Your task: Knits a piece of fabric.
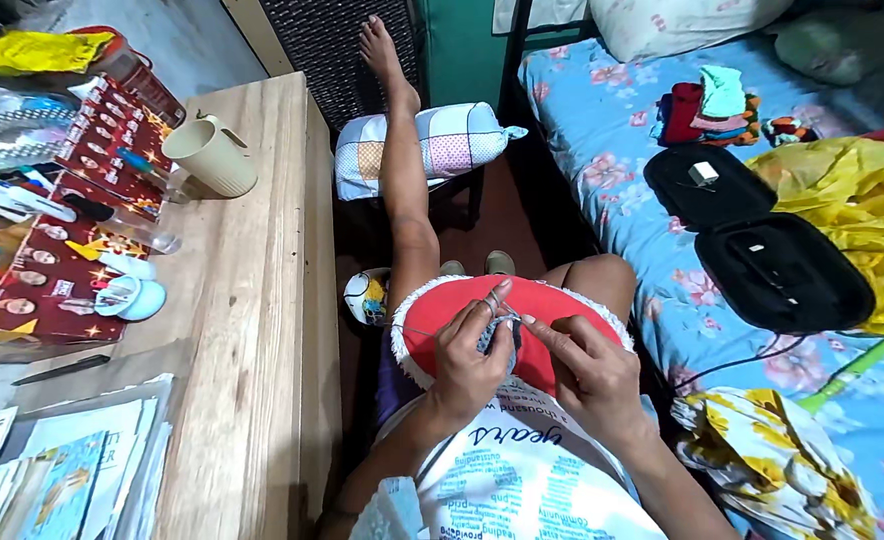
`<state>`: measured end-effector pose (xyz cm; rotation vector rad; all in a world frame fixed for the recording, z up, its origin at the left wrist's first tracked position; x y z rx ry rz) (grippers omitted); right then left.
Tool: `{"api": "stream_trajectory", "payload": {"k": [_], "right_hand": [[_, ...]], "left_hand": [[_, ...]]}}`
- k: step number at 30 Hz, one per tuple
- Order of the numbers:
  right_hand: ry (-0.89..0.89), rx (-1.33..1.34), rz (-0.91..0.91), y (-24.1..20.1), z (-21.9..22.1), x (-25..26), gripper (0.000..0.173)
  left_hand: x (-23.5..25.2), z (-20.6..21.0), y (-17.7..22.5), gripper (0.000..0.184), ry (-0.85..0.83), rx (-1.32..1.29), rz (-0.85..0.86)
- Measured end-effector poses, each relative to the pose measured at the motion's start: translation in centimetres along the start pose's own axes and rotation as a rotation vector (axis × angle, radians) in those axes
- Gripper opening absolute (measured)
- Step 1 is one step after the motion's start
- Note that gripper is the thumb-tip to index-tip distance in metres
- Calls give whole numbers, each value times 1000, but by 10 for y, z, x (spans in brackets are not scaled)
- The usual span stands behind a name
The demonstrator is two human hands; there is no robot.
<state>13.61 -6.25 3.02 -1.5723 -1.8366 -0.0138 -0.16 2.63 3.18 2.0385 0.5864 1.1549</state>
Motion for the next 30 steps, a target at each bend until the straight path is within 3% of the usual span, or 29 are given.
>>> {"api": "stream_trajectory", "payload": {"k": [9,18,22,26,30], "right_hand": [[8,-71,110,-16,3,0,42],[30,-73,94,-15,8,0,42],[63,-8,86,-13,16,-1,38],[119,86,89,-12,21,0,35],[74,79,58,-8,17,1,36]], "left_hand": [[-2,2,2,29,37,114,48],[-4,5,2,20,75,275,156],[-3,6,-3,21,61,179,142],[-3,6,-8,28,90,-99,69],[-1,2,-6,30,59,-87,54]]}}
Point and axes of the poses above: each hand's wrist, its own x-axis towards the middle knuckle, its own z-axis out of the palm, y = z × x, the point moved 4 cm from there along x, towards the middle knuckle, and after that the axes turned 12 degrees about -y, right-handed, at the moved point
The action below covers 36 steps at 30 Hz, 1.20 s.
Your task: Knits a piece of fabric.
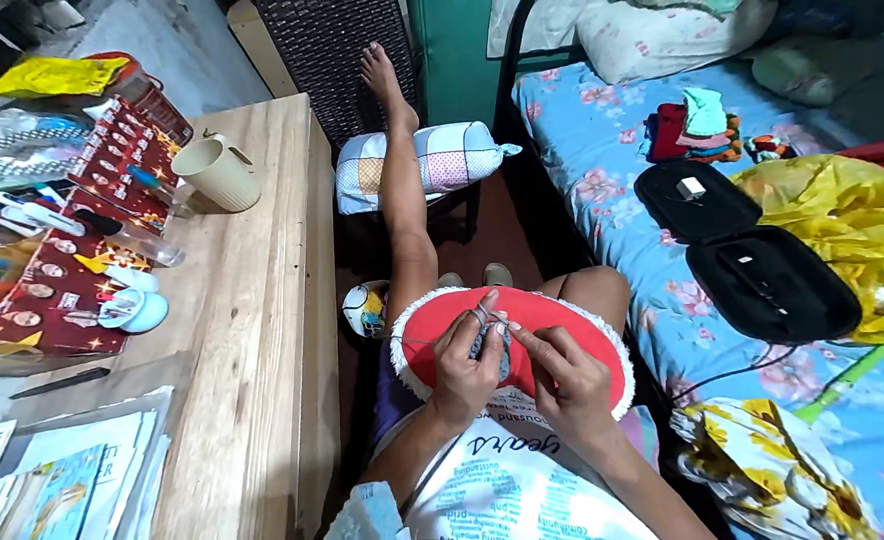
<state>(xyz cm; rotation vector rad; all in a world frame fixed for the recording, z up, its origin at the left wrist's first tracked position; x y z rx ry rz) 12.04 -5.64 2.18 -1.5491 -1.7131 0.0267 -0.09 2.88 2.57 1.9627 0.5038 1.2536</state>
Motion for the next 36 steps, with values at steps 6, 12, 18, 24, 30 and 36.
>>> {"api": "stream_trajectory", "payload": {"k": [6,12,18,24,30,36], "right_hand": [[-214,153,-34,24,-17,5,41],[-292,555,191,52,4,2,38],[-345,1196,634,98,61,-17,37],[-386,431,470,98,61,-25,39],[-424,113,318,99,60,-30,41],[-447,11,296,96,62,-30,42]], "left_hand": [[10,-14,-5,38,-205,-293,-310],[8,-8,-26,50,-283,-502,-558],[-6,13,-86,64,-331,-475,-807],[-17,25,-108,71,-353,-229,-848],[-19,35,-109,68,-433,28,-838],[-21,40,-109,63,-489,227,-818]]}}
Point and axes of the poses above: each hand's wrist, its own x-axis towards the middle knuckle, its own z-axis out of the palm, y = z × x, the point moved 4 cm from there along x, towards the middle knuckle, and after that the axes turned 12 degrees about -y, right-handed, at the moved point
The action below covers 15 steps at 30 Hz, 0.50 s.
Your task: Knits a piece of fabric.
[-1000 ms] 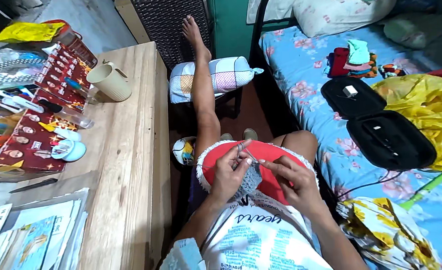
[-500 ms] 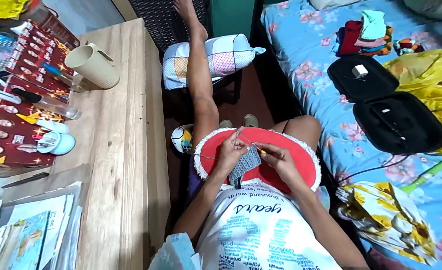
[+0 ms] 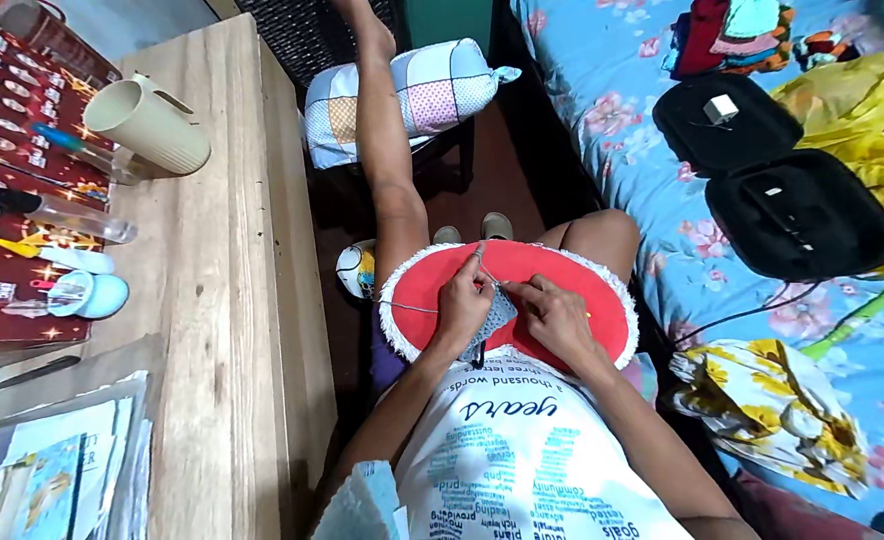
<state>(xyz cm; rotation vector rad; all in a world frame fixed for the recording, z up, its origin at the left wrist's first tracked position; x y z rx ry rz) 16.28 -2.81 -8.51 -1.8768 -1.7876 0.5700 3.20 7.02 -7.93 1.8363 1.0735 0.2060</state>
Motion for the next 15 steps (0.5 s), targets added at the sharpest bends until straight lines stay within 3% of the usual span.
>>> {"api": "stream_trajectory", "payload": {"k": [15], "right_hand": [[36,-122,15,-3,10,-1,41]], "left_hand": [[2,8,-1,58,47,102,36]]}}
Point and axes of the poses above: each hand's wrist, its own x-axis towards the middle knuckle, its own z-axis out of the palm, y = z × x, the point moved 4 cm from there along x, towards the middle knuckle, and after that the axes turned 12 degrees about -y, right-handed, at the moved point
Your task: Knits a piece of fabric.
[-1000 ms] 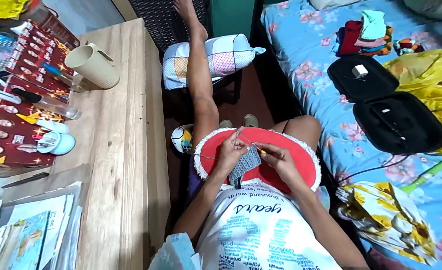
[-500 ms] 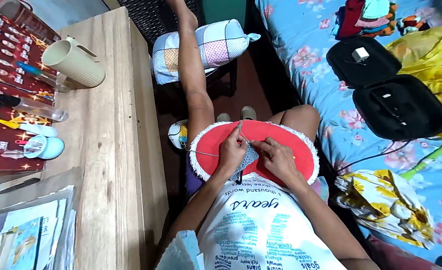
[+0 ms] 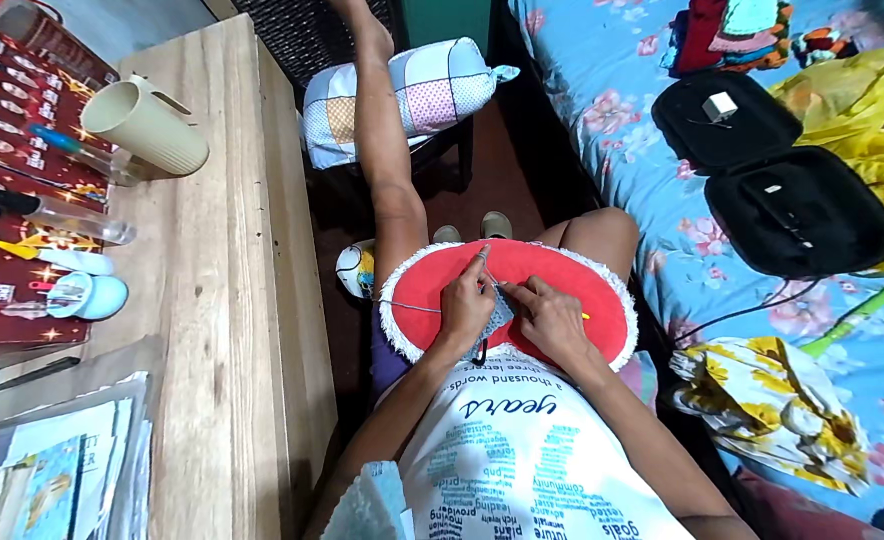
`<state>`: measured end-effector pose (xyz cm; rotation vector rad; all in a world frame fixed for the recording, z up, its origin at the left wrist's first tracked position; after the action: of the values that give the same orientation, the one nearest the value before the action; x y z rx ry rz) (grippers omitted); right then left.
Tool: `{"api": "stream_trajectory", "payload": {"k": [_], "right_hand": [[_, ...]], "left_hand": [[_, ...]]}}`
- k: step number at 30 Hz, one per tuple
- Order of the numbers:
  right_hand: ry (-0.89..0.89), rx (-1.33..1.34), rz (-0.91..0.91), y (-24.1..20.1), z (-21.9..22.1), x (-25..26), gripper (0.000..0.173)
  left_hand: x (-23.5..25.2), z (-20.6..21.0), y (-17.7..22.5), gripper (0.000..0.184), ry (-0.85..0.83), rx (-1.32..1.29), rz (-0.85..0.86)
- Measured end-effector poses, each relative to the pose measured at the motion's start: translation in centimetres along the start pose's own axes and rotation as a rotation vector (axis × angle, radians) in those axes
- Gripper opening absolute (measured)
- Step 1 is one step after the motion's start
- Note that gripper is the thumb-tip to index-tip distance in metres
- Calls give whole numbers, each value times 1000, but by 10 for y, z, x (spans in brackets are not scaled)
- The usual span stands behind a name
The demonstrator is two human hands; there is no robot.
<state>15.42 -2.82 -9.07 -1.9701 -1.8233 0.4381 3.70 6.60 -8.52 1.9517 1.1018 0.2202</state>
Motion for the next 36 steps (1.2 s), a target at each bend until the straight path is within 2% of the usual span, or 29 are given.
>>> {"api": "stream_trajectory", "payload": {"k": [17,36], "right_hand": [[-44,-43,71,-3,7,1,41],[-75,-66,57,-3,9,3,42]], "left_hand": [[3,3,2,54,-47,91,-90],[4,8,0,49,-19,122,-45]]}}
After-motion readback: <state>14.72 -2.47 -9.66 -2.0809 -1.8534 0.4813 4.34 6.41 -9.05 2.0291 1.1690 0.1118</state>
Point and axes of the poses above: each hand's wrist, its own x-axis towards the middle knuckle, its own z-axis out of the palm, y = z × x, the point moved 4 cm from there along x, towards the middle knuckle, and after that the axes turned 12 degrees about -y, right-handed, at the moved point
